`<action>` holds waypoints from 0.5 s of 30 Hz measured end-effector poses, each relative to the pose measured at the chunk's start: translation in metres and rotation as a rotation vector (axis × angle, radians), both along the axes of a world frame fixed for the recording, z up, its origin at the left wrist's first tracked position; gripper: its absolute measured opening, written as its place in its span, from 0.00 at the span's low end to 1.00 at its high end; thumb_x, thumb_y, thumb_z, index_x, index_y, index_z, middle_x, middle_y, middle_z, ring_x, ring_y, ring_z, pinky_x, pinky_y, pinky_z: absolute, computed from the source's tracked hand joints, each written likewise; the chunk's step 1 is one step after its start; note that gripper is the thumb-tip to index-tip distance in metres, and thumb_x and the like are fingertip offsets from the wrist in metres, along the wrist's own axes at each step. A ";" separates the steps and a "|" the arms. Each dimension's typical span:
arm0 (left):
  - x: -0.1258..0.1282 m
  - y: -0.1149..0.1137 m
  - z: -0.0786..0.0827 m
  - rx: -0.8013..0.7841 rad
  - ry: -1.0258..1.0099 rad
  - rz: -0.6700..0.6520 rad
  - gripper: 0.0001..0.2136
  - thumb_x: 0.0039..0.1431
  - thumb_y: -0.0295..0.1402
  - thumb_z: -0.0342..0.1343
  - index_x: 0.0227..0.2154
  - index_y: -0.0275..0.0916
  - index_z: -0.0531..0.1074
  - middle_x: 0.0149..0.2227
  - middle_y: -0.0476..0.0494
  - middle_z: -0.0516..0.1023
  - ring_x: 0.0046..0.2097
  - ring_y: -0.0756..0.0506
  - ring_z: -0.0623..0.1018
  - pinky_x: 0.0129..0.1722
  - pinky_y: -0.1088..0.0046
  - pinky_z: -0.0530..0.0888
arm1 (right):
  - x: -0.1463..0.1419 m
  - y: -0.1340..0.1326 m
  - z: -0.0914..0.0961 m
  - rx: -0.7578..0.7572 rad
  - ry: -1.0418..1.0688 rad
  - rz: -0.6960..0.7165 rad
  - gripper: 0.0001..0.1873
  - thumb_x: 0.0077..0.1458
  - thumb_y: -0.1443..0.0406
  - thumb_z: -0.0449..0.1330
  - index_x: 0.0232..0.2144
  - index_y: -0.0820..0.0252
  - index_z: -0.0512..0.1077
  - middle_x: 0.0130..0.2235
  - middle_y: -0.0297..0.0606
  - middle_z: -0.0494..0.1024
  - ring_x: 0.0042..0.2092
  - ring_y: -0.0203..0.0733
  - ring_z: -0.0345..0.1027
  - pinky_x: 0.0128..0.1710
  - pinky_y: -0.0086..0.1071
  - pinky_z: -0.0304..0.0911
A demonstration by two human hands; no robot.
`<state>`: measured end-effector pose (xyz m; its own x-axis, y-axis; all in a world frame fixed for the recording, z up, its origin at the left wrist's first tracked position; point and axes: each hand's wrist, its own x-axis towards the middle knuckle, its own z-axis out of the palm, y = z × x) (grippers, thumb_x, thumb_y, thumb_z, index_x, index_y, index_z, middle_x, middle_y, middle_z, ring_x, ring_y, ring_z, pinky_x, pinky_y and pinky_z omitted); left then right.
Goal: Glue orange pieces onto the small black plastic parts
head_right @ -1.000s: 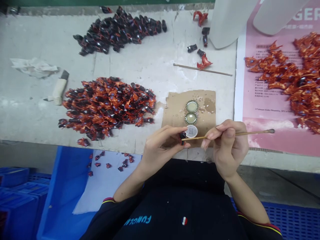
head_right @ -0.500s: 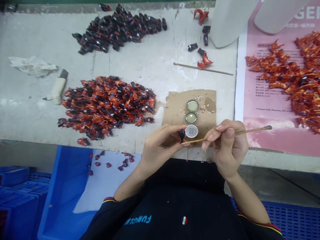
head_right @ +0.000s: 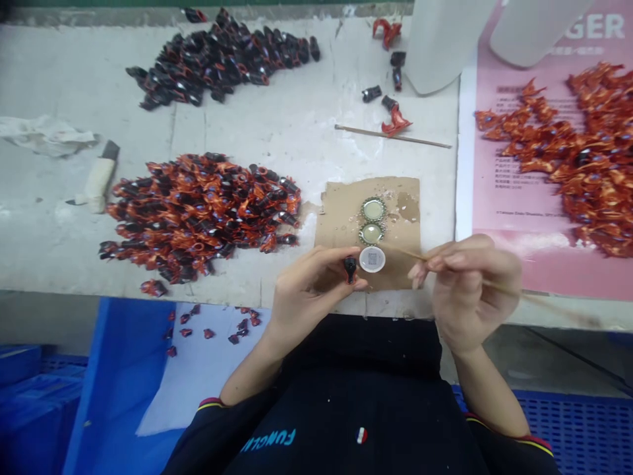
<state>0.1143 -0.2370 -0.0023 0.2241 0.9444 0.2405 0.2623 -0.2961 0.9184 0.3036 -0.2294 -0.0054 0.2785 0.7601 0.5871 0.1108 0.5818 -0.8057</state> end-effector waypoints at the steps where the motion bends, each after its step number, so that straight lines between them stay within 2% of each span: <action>1: -0.001 0.000 0.001 -0.006 0.009 0.004 0.14 0.57 0.28 0.68 0.46 0.38 0.77 0.33 0.50 0.80 0.33 0.53 0.80 0.34 0.82 0.78 | 0.009 0.001 0.001 0.105 -0.163 -0.066 0.09 0.65 0.61 0.59 0.43 0.49 0.79 0.25 0.28 0.73 0.23 0.30 0.70 0.19 0.24 0.67; 3: -0.004 0.000 0.001 -0.008 0.026 0.017 0.13 0.57 0.28 0.67 0.46 0.39 0.77 0.33 0.50 0.79 0.33 0.53 0.79 0.35 0.82 0.78 | 0.034 0.002 0.005 0.243 -0.575 -0.223 0.14 0.66 0.62 0.58 0.50 0.49 0.78 0.29 0.32 0.78 0.30 0.35 0.76 0.28 0.28 0.73; 4: -0.006 0.001 0.001 -0.006 0.032 0.022 0.13 0.57 0.28 0.67 0.46 0.39 0.77 0.33 0.50 0.79 0.32 0.53 0.79 0.35 0.82 0.78 | 0.051 0.002 0.007 0.255 -0.788 -0.314 0.17 0.67 0.63 0.55 0.56 0.50 0.75 0.34 0.35 0.81 0.35 0.38 0.78 0.33 0.31 0.75; 6: -0.009 0.002 0.000 -0.014 0.039 0.033 0.13 0.58 0.28 0.67 0.47 0.40 0.78 0.33 0.50 0.80 0.32 0.53 0.79 0.36 0.81 0.78 | 0.091 0.004 0.011 0.143 -1.129 -0.461 0.23 0.69 0.64 0.48 0.63 0.50 0.67 0.47 0.42 0.82 0.50 0.47 0.78 0.47 0.42 0.74; 7: -0.010 0.002 -0.001 -0.024 0.042 0.040 0.14 0.58 0.28 0.67 0.47 0.40 0.78 0.33 0.50 0.80 0.32 0.53 0.79 0.36 0.80 0.78 | 0.112 0.005 0.012 0.044 -1.228 -0.484 0.27 0.70 0.65 0.46 0.68 0.53 0.59 0.51 0.46 0.81 0.54 0.49 0.76 0.51 0.46 0.72; 8: -0.011 0.002 -0.001 -0.034 0.043 0.045 0.13 0.58 0.29 0.66 0.47 0.40 0.78 0.33 0.50 0.80 0.32 0.52 0.79 0.36 0.79 0.78 | 0.134 0.007 0.013 -0.092 -1.293 -0.522 0.27 0.69 0.64 0.45 0.68 0.56 0.58 0.53 0.50 0.79 0.56 0.52 0.73 0.54 0.49 0.69; 9: -0.012 0.002 -0.002 -0.044 0.044 0.051 0.13 0.59 0.29 0.66 0.47 0.41 0.78 0.33 0.49 0.80 0.32 0.52 0.79 0.37 0.78 0.79 | 0.155 0.010 0.014 -0.152 -1.326 -0.592 0.24 0.69 0.62 0.45 0.63 0.59 0.65 0.52 0.53 0.79 0.57 0.54 0.72 0.55 0.52 0.66; 11: -0.013 0.002 -0.002 -0.063 0.047 0.061 0.13 0.59 0.30 0.66 0.47 0.40 0.78 0.33 0.49 0.80 0.32 0.51 0.79 0.37 0.76 0.79 | 0.187 0.017 0.018 -0.278 -1.417 -0.636 0.23 0.69 0.57 0.46 0.52 0.62 0.74 0.48 0.55 0.79 0.54 0.56 0.71 0.55 0.53 0.63; 13: -0.013 0.003 -0.001 -0.075 0.051 0.067 0.13 0.59 0.31 0.66 0.47 0.40 0.78 0.33 0.48 0.81 0.33 0.51 0.80 0.38 0.75 0.79 | 0.204 0.027 0.024 -0.376 -1.516 -0.576 0.24 0.69 0.55 0.46 0.45 0.60 0.78 0.44 0.53 0.79 0.48 0.53 0.71 0.52 0.49 0.63; 15: -0.012 0.003 0.000 -0.073 0.050 0.069 0.13 0.59 0.31 0.66 0.46 0.41 0.78 0.34 0.48 0.82 0.33 0.51 0.80 0.38 0.75 0.80 | 0.207 0.038 0.032 -0.470 -1.643 -0.473 0.24 0.70 0.55 0.45 0.43 0.59 0.79 0.44 0.51 0.79 0.45 0.49 0.68 0.50 0.45 0.62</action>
<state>0.1023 -0.2342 -0.0026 0.1683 0.9726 0.1604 0.3255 -0.2084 0.9223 0.5103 -0.1915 0.0267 -0.0929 0.9671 0.2368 0.9737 0.0385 0.2247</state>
